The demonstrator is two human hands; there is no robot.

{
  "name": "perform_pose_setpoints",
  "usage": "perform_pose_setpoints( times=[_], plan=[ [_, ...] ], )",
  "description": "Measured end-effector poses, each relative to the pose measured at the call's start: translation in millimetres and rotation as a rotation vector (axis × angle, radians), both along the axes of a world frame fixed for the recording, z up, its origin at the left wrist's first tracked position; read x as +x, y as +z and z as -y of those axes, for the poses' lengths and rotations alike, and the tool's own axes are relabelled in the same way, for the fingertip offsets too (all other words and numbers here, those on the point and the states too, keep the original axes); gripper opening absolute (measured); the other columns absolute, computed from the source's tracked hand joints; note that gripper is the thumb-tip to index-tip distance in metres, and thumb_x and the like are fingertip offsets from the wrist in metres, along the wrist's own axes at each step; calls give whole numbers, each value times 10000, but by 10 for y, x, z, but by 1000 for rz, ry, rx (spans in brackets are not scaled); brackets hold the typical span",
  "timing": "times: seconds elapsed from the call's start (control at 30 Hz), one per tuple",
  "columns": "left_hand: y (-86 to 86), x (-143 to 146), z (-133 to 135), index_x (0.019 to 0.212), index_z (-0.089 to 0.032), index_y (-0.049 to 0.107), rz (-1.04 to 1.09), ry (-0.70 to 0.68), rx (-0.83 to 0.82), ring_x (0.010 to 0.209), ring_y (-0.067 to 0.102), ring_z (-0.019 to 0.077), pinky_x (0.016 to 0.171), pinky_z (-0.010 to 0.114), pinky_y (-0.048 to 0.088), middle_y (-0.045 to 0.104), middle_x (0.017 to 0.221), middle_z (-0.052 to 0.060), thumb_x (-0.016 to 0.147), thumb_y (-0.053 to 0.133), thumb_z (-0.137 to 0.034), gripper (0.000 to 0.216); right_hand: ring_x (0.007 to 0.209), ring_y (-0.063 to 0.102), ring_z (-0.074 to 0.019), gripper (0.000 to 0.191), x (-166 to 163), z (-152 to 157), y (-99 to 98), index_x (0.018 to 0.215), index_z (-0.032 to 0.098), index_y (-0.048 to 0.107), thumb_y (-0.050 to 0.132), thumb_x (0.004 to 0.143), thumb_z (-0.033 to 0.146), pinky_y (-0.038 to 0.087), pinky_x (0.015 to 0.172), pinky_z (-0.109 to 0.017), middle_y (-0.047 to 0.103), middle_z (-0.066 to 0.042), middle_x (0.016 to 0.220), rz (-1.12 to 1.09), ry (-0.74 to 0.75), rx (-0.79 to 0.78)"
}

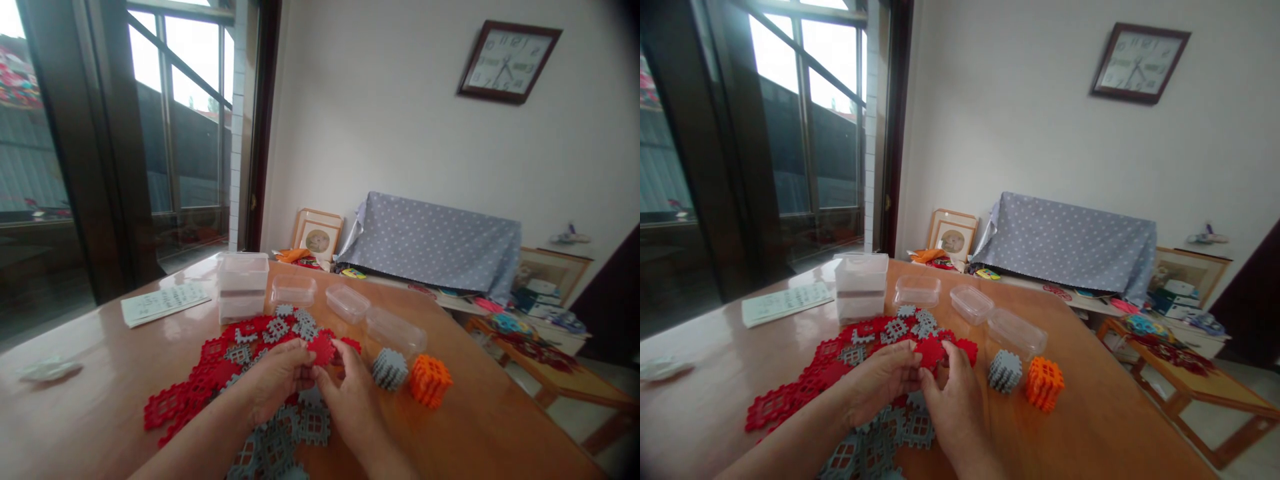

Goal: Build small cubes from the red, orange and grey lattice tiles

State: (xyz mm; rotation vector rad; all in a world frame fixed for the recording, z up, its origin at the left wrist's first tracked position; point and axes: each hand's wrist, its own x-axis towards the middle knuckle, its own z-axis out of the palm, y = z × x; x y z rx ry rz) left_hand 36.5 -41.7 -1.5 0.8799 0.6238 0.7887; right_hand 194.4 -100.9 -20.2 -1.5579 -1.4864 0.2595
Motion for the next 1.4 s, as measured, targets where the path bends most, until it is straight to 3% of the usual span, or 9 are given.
perform_pose_setpoints(
  times=[0.1,0.23,0.5,0.67,0.83,0.97,1.2,1.4],
  plan=[
    [12,8,-3,864,-192,596,-38,49,-32,745,675,178,748,311,496,696,791,33,808,728,-401,252,1230,590,-282,531,32,-15,-7,1373,212,546,635,859,310,478,1047,-440,625,-111,1344,87,11,29],
    [-9,37,0,828,-196,592,-30,58,-34,709,669,167,740,300,491,704,779,25,777,756,-382,254,1308,510,-284,576,23,-22,11,1413,208,511,635,855,278,415,1115,-454,574,-116,1392,206,-13,132],
    [-71,75,6,790,-177,593,-39,50,26,697,637,144,733,279,474,681,747,22,793,760,-405,283,1217,525,-318,587,48,-15,70,1368,203,545,713,847,414,438,1051,-486,577,-139,1310,356,-81,146],
    [-76,84,18,784,-177,591,-42,30,28,703,644,151,736,281,467,681,741,22,778,773,-394,283,1173,541,-313,576,83,-39,87,1353,209,567,730,831,387,426,1036,-490,612,-124,1264,434,-82,146],
    [-37,77,46,803,-179,608,-64,19,29,711,648,151,728,276,462,695,758,27,731,811,-411,316,1147,558,-306,544,120,-55,138,1333,222,601,725,818,344,435,1021,-471,651,-99,1218,472,-47,93],
    [19,13,31,929,-191,660,-120,19,62,834,679,166,775,279,466,742,916,52,752,789,-444,335,1122,588,-289,497,328,-121,177,1291,223,639,698,824,380,463,997,-439,665,-91,1197,426,-57,43],
    [134,-202,-123,969,-180,673,-155,173,97,872,690,178,805,298,492,754,1031,90,745,789,-493,402,1150,598,-309,493,799,-245,373,1272,213,678,664,819,407,441,1015,-418,680,-103,1228,454,-167,-121],
    [179,-324,-196,1015,-157,677,-77,245,97,857,697,172,798,287,505,757,994,104,760,787,-458,410,1120,600,-304,459,825,-368,517,1236,253,702,669,799,388,435,939,-383,717,-77,1198,577,-161,-278]
  ],
)
